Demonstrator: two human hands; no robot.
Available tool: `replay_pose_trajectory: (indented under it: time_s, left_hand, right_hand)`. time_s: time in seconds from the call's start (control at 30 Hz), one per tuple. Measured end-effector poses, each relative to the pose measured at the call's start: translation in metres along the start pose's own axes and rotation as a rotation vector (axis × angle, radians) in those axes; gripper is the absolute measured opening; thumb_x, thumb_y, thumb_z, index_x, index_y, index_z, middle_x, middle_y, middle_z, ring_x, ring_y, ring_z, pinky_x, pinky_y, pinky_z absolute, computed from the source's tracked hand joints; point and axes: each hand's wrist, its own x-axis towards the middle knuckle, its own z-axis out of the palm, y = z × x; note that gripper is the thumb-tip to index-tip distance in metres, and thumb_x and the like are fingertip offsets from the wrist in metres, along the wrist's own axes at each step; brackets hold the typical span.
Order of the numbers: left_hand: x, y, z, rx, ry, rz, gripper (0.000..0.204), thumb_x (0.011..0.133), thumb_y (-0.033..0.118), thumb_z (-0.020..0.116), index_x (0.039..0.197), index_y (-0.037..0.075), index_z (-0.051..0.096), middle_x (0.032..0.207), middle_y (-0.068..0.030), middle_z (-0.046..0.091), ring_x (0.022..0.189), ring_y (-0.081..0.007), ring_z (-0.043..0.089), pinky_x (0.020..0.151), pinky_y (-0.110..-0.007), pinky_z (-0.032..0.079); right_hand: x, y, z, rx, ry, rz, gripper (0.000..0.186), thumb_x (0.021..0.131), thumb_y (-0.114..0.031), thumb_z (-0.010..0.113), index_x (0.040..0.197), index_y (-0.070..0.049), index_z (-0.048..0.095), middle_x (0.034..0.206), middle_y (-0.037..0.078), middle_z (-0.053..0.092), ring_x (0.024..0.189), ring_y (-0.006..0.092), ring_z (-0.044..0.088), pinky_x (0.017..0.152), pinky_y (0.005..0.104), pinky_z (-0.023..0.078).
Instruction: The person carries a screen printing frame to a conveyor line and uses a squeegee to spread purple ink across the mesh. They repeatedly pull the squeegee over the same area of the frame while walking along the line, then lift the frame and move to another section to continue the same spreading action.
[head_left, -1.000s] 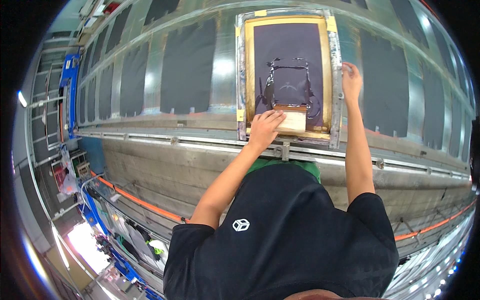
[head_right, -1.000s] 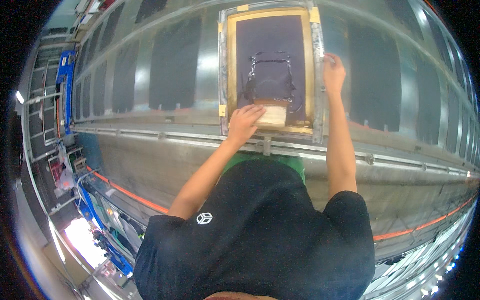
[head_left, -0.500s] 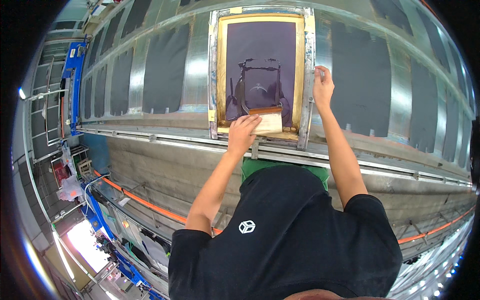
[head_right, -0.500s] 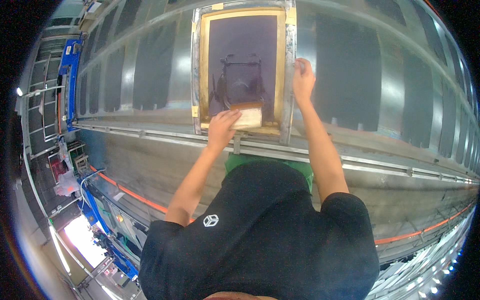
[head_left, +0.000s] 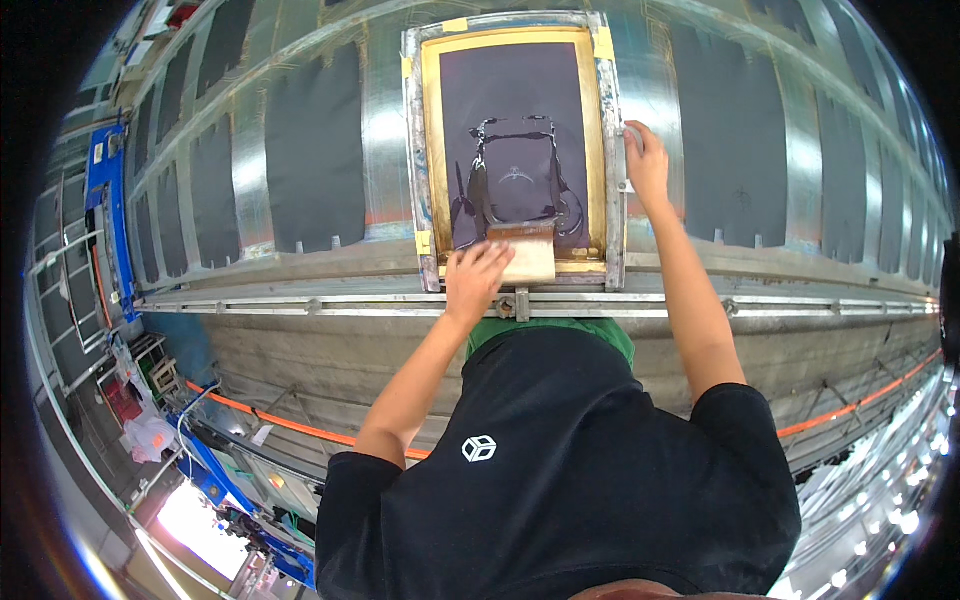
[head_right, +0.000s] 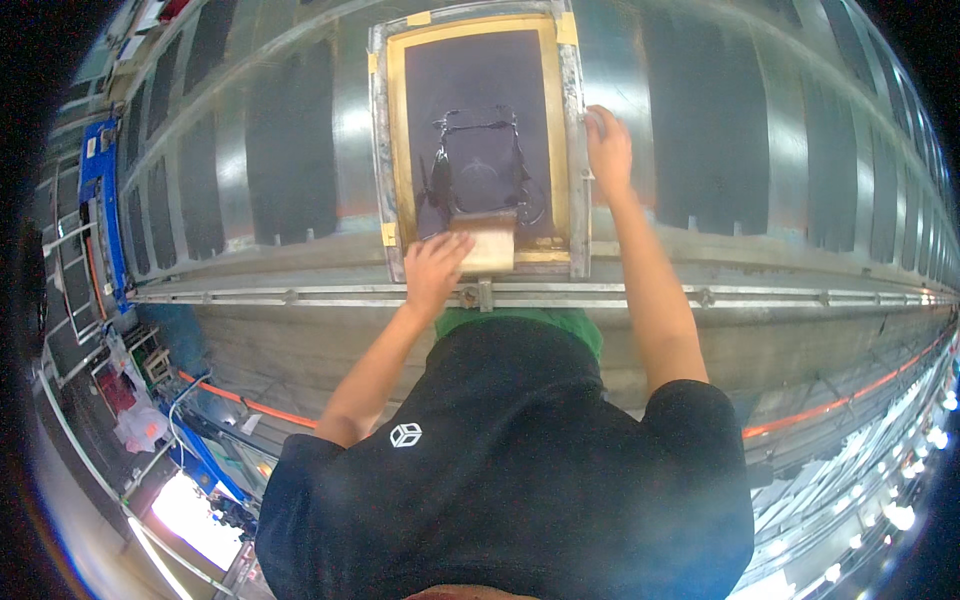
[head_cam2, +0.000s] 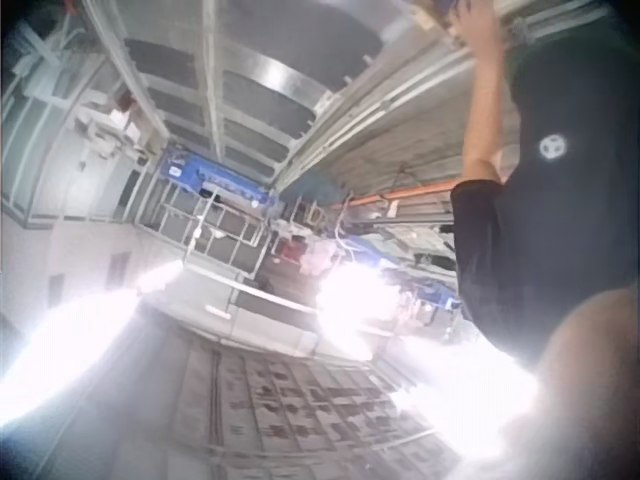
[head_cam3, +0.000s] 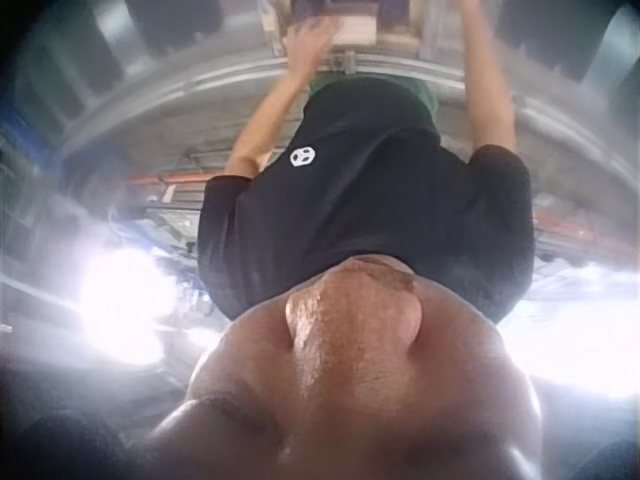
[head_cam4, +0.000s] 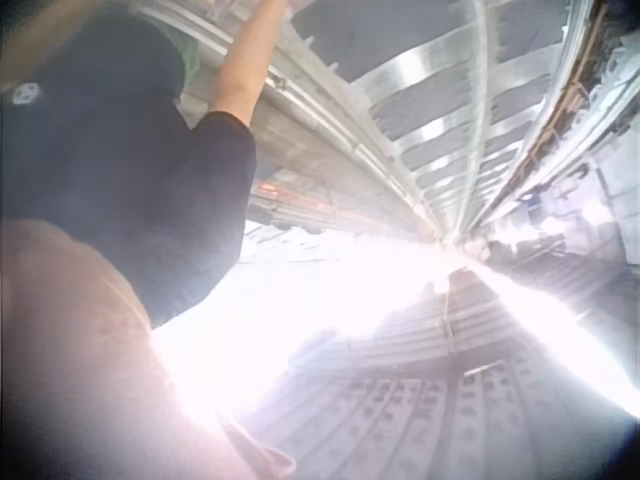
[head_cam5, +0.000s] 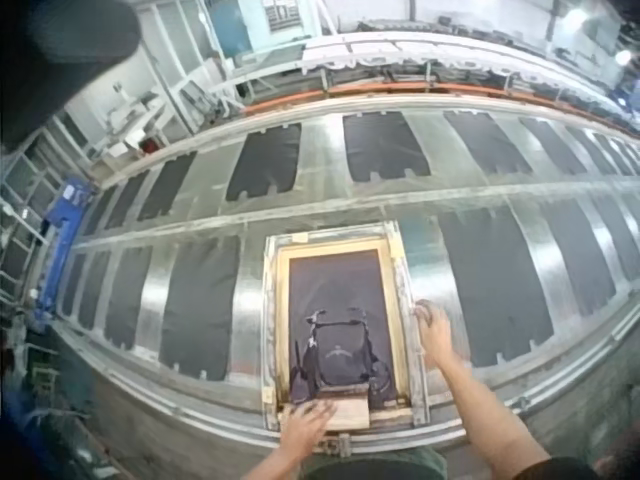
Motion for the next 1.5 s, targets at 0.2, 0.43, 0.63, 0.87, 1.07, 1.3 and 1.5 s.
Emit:
replay_pose_trajectory:
  time_s: [0.2, 0.43, 0.63, 0.87, 1.07, 1.3, 1.5]
  left_hand:
    - [0.13, -0.052, -0.019, -0.035, 0.057, -0.098, 0.043, 0.075, 0.013, 0.079, 0.116, 0.024, 0.076, 0.117, 0.0052, 0.075, 0.107, -0.0198, 0.065, 0.089, -0.041, 0.044]
    - [0.155, -0.064, -0.018, -0.119, 0.025, -0.088, 0.035, 0.074, 0.014, 0.079, 0.109, 0.021, 0.079, 0.111, 0.005, 0.077, 0.097, -0.021, 0.067, 0.083, -0.038, 0.047]
    - [0.083, -0.027, -0.015, -0.086, 0.008, -0.039, 0.047, 0.068, 0.005, 0.077, 0.112, 0.021, 0.077, 0.111, 0.0019, 0.076, 0.098, -0.0227, 0.069, 0.082, -0.039, 0.055]
    - [0.175, -0.071, -0.036, -0.109, 0.022, -0.105, 0.042, 0.072, 0.009, 0.078, 0.112, 0.02, 0.078, 0.112, -0.0006, 0.076, 0.098, -0.0266, 0.069, 0.088, -0.039, 0.055]
    - [0.139, -0.046, -0.02, -0.062, -0.105, -0.078, 0.03, 0.074, 0.015, 0.077, 0.103, 0.021, 0.08, 0.102, 0.0002, 0.077, 0.095, -0.0263, 0.068, 0.077, -0.045, 0.054]
    - [0.053, -0.023, 0.002, -0.139, 0.019, -0.123, 0.048, 0.068, 0.007, 0.08, 0.114, 0.019, 0.075, 0.118, 0.006, 0.074, 0.11, -0.0184, 0.065, 0.088, -0.038, 0.046]
    - [0.055, -0.014, -0.002, -0.131, 0.028, -0.066, 0.053, 0.069, 0.007, 0.079, 0.121, 0.015, 0.071, 0.128, 0.0015, 0.07, 0.118, -0.0217, 0.06, 0.093, -0.04, 0.044]
  right_hand:
    - [-0.01, -0.095, -0.048, -0.01, -0.296, -0.536, 0.051, 0.089, -0.036, 0.075, 0.133, -0.014, 0.065, 0.125, 0.009, 0.066, 0.114, 0.0302, 0.058, 0.099, 0.0447, 0.045]
    - [-0.039, -0.109, 0.006, -0.137, -0.356, -0.561, 0.045, 0.077, -0.012, 0.077, 0.121, -0.009, 0.069, 0.124, 0.004, 0.067, 0.108, 0.0265, 0.058, 0.091, 0.042, 0.046]
    - [-0.12, -0.102, -0.023, -0.088, -0.435, -0.499, 0.045, 0.077, -0.01, 0.076, 0.122, -0.012, 0.07, 0.124, 0.004, 0.067, 0.109, 0.0261, 0.058, 0.088, 0.0415, 0.046]
    - [-0.018, -0.117, -0.002, -0.139, -0.272, -0.597, 0.04, 0.08, -0.012, 0.074, 0.119, -0.013, 0.071, 0.116, 0.003, 0.071, 0.106, 0.0267, 0.06, 0.088, 0.0431, 0.045]
    - [-0.082, -0.091, -0.005, -0.085, -0.352, -0.533, 0.04, 0.079, -0.01, 0.073, 0.119, -0.012, 0.069, 0.117, 0.006, 0.07, 0.105, 0.0285, 0.059, 0.089, 0.0437, 0.045]
    - [-0.097, -0.057, -0.023, 0.294, -0.496, -0.447, 0.053, 0.079, -0.025, 0.083, 0.127, -0.009, 0.067, 0.126, 0.008, 0.067, 0.107, 0.0273, 0.059, 0.095, 0.0436, 0.048]
    - [0.011, 0.012, 0.01, 0.314, -0.043, 0.08, 0.03, 0.097, -0.029, 0.067, 0.122, -0.012, 0.069, 0.087, 0.018, 0.067, 0.08, 0.0282, 0.063, 0.077, 0.0415, 0.05]
